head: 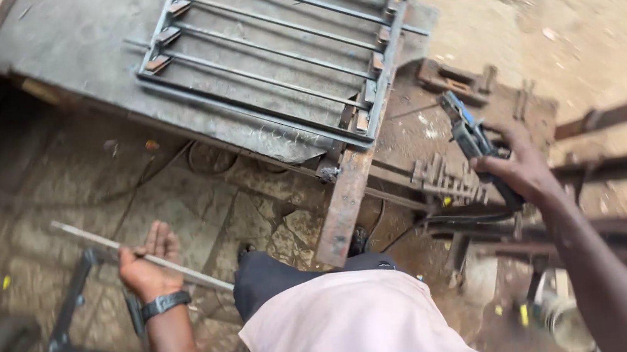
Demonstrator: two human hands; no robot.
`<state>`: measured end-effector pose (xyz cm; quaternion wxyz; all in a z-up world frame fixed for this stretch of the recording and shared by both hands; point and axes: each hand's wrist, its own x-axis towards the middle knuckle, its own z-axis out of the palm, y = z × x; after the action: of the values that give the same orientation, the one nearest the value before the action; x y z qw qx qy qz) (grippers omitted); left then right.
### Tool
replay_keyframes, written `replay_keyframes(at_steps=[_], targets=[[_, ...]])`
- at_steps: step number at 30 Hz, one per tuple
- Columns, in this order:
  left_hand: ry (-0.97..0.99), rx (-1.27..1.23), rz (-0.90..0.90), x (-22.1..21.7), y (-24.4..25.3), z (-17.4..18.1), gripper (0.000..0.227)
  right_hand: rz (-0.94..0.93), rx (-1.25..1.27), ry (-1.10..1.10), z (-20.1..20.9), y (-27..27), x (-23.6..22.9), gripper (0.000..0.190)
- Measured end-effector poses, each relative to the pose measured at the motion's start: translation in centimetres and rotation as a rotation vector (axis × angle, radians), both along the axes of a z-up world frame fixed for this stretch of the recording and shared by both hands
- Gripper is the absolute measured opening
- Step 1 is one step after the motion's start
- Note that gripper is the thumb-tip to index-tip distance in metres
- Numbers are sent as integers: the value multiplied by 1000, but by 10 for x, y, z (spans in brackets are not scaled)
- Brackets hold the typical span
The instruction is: Welding various joints of a small rectangular metal frame with internal bars.
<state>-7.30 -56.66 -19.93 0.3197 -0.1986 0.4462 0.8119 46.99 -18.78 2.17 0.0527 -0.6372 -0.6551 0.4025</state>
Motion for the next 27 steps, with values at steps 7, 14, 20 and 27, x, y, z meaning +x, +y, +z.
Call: replay_keyframes(at_steps=[7, 14, 20, 27], targets=[[-31, -257, 319, 127, -118, 13, 40, 205, -110, 16, -34, 65, 14, 102], [-103, -375, 432, 212, -135, 38, 39, 309, -212, 99, -62, 82, 5, 101], [-129, -333, 358, 228, -155, 2, 41, 360, -200, 175, -70, 98, 7, 100], [-126, -418, 277, 247, -159, -41, 39, 496, -125, 128, -62, 111, 0, 104]])
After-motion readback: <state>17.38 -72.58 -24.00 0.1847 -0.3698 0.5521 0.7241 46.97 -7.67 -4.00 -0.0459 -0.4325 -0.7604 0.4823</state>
